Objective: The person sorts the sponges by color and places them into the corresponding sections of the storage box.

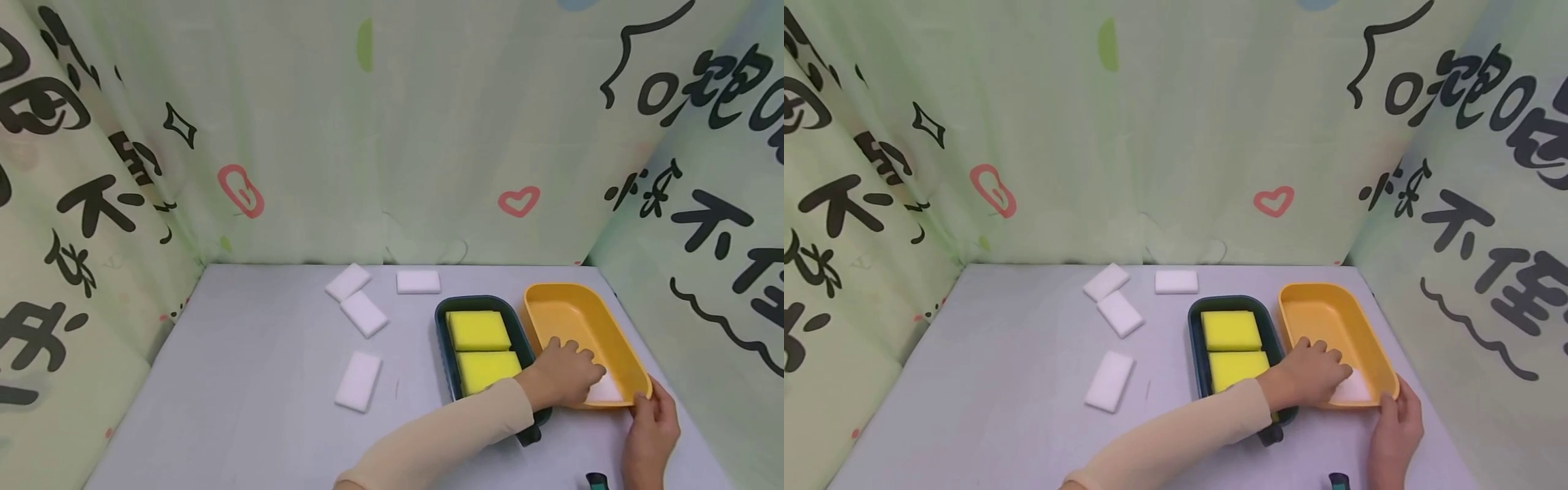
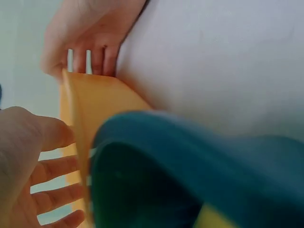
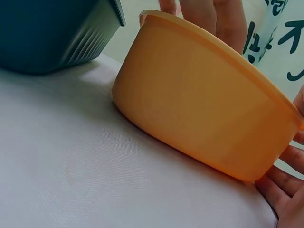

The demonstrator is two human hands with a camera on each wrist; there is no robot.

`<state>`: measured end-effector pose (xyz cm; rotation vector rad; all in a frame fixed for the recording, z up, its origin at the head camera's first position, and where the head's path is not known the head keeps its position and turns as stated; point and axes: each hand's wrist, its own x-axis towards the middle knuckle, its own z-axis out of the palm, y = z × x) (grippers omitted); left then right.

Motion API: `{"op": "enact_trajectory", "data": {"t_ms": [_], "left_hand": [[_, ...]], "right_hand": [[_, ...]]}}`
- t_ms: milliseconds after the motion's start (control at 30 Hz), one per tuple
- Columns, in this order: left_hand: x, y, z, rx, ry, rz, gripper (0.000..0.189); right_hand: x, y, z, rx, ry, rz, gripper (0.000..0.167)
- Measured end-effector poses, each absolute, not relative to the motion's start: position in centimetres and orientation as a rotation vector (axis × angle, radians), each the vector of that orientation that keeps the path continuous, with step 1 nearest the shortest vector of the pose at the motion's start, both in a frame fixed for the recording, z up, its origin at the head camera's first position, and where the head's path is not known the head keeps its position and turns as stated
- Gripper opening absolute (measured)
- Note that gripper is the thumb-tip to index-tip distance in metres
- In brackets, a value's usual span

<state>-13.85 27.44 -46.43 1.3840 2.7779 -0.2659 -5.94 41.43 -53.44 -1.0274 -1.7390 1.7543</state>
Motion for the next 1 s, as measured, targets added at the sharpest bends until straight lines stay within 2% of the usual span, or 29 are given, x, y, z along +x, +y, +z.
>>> {"op": "enact_trajectory", "data": {"t_ms": [400,733,1000], "left_hand": [[-12.5,21.8,-44.9,1.698,3.065,-0.275,0.019],[-11.7,17.1,-44.2,1.639,3.182,-0.300,0.025],[-11.1,13.6,-44.0,1.580,3.248,-0.090,0.029]], "right_hand": [[-5.7,41.2,-53.5,-1.003,-1.685,1.783,0.048],[-6.2,41.6,-53.9,-1.062,-1.715,1.774,0.049],[-5.9,41.5,-53.7,-1.034,-1.699,1.776,0.048]]}}
